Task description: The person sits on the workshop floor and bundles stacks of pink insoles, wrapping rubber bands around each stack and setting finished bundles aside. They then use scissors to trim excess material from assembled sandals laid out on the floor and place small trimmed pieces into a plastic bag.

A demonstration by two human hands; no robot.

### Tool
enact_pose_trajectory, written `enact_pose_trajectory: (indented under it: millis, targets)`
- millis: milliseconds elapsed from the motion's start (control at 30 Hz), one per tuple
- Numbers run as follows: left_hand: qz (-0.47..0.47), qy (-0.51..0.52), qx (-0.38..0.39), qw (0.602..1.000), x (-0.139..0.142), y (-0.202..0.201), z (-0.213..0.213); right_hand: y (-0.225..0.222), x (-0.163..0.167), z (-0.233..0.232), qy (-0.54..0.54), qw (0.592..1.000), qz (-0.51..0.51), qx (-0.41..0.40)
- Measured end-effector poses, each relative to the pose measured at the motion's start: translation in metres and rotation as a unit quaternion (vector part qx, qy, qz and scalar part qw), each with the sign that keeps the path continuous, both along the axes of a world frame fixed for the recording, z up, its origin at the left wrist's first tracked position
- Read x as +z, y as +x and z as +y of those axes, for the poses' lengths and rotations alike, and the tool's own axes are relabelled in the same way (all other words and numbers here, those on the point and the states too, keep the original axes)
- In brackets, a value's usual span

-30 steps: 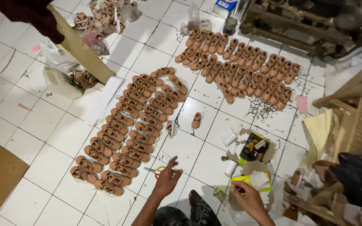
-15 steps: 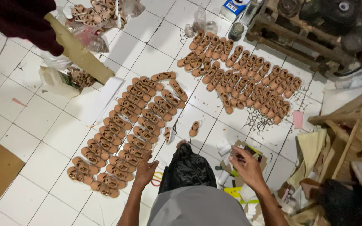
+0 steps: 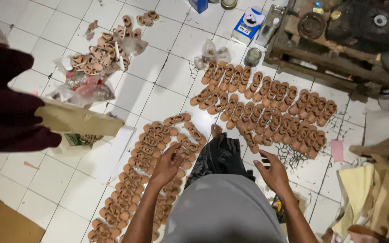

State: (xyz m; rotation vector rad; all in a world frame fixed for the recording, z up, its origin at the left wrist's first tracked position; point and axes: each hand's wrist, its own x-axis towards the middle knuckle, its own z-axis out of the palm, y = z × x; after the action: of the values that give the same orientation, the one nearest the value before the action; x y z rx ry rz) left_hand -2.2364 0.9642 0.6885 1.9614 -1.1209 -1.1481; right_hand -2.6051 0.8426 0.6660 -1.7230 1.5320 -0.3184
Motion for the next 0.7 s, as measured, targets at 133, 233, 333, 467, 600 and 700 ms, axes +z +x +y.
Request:
enact_pose_trajectory:
  millis: [133,233,333,467,600,700]
  targets:
    - [0.025,-0.005,0.066,0.997,-0.018,0.043,-0.099,0.036,-0.002,-0.115,-0.016,0.999,0.014,0.041]
    - [-0.017,0.015,0.054,0.998,-0.017,0.079,-0.149,0.071,0.023,-0.207,-0.068,0.994,0.025,0.083]
    - [0.048,0.024,0.133,0.990,-0.016,0.119,-0.185,0.099,0.050,-0.285,-0.054,0.996,0.024,0.073]
    - [-0.002,0.131,0.159,0.979,-0.031,0.190,-0.219,0.122,0.049,-0.347,-0.043,0.998,0.051,0.022]
    - [0.022,0.103,0.128,0.986,-0.062,0.279,-0.278,0.141,0.004,-0.364,-0.041,0.996,0.055,-0.055]
    - [-0.024,0.101,0.009,0.995,-0.083,0.362,-0.363,0.174,-0.041,-0.348,0.005,0.982,0.067,-0.176]
